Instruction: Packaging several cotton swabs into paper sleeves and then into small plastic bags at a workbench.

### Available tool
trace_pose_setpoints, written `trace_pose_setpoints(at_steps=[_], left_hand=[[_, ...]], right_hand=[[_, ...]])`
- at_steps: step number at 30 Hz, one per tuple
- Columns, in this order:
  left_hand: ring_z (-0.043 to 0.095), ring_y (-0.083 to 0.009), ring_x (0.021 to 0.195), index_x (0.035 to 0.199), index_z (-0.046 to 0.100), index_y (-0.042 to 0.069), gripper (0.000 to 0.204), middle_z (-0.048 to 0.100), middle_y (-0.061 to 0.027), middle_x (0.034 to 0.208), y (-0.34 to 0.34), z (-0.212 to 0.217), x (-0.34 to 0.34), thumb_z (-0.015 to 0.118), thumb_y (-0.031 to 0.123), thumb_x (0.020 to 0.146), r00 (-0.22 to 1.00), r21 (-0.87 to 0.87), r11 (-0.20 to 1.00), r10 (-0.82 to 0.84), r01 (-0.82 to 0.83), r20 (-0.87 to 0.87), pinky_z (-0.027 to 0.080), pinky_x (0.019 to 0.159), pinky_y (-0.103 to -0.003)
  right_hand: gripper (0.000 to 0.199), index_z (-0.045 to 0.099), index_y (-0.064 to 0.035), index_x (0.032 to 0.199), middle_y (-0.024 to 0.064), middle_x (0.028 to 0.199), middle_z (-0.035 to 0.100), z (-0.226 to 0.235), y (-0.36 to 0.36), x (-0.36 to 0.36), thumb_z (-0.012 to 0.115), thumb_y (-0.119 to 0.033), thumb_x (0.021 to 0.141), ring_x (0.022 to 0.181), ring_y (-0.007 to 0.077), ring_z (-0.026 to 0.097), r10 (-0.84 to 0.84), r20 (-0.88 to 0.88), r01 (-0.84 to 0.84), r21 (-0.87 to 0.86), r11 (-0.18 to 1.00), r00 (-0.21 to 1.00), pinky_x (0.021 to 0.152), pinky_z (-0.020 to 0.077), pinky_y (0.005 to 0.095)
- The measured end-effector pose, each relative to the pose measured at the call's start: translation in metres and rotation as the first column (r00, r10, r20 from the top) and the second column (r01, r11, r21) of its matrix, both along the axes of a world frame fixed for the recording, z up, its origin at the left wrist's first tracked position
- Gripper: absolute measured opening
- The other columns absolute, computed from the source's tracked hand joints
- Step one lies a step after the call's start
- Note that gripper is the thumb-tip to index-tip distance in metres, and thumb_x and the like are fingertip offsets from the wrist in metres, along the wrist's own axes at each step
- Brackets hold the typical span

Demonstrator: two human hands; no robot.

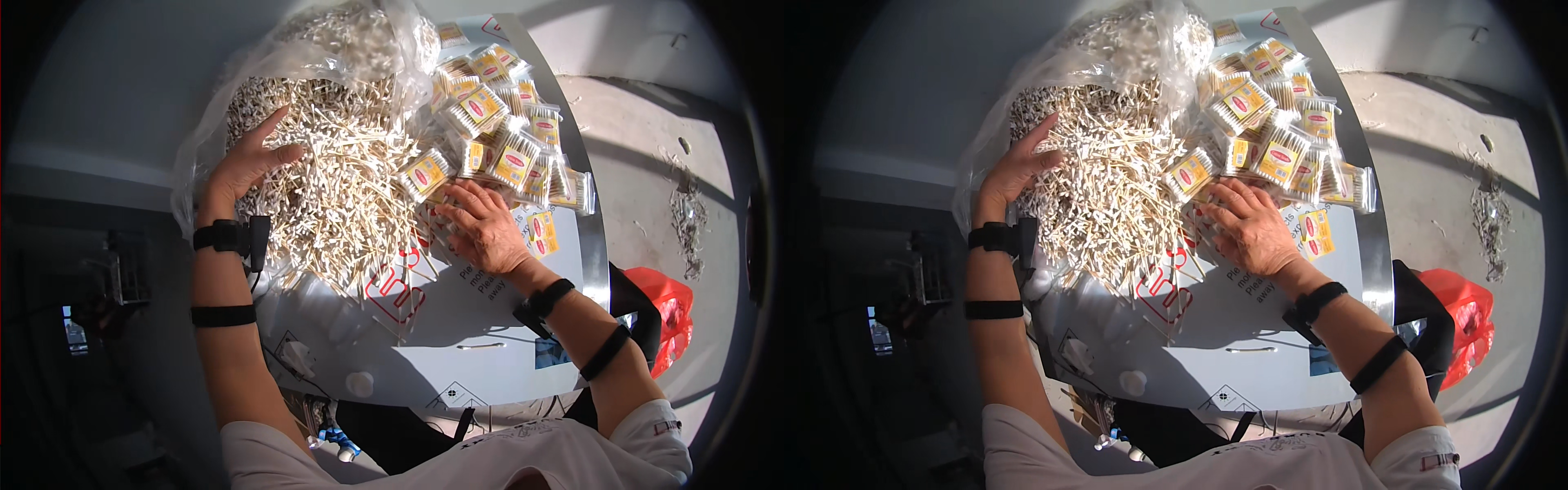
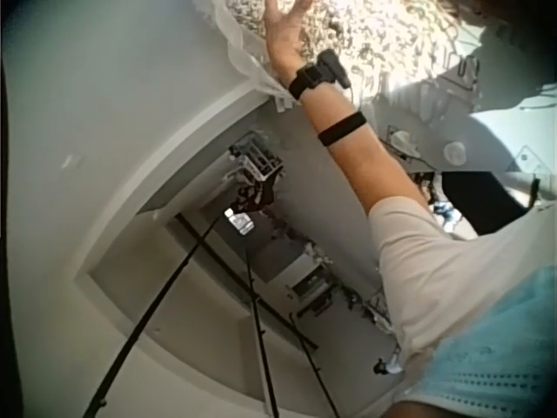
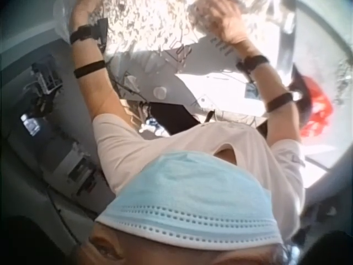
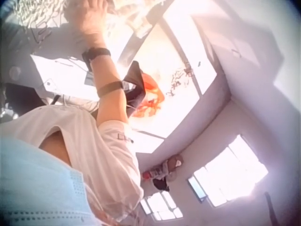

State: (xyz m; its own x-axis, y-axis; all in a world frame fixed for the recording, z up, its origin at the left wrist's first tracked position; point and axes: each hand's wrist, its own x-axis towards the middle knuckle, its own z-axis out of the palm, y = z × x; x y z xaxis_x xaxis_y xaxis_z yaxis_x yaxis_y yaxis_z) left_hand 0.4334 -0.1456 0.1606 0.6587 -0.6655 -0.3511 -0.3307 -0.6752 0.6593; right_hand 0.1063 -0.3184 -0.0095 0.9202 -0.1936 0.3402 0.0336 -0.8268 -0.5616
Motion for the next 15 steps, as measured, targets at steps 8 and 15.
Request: trace_pose_setpoints(at_steps=[8, 15], left_hand=[[0.054, -0.0323, 0.110, 0.129, 0.048, 0.006, 0.079, 0.052, -0.0258, 0.117, -0.037, -0.069, -0.035, 0.081, 0.020, 0.058, 0.840, 0.306, 0.951, -0.192, 0.033, 0.507, 0.045, 0.092, -0.037], [0.064, -0.0182, 0.074, 0.098, 0.063, -0.003, 0.043, 0.068, -0.0107, 0.081, -0.018, -0.009, -0.022, 0.076, 0.011, 0.061, 0.795, -0.083, 0.993, 0.114, -0.081, 0.595, 0.050, 0.070, -0.032]], right_hand=[[0.051, 0.056, -0.0128, 0.124, 0.0113, 0.138, 0.045, 0.002, 0.005, 0.004, 0.065, -0.020, 0.073, 0.130, 0.0340, 0.039, 0.021, 0.036, -0.022, 0.021, 1.000, 0.999, 0.104, 0.0322, 0.0488], [0.052, 0.056, -0.0127, 0.125, 0.0103, 0.137, 0.046, -0.001, 0.001, 0.001, 0.067, -0.019, 0.074, 0.130, 0.0313, 0.039, 0.003, 0.025, -0.003, -0.014, 1.000, 1.000, 0.104, 0.0329, 0.0465]])
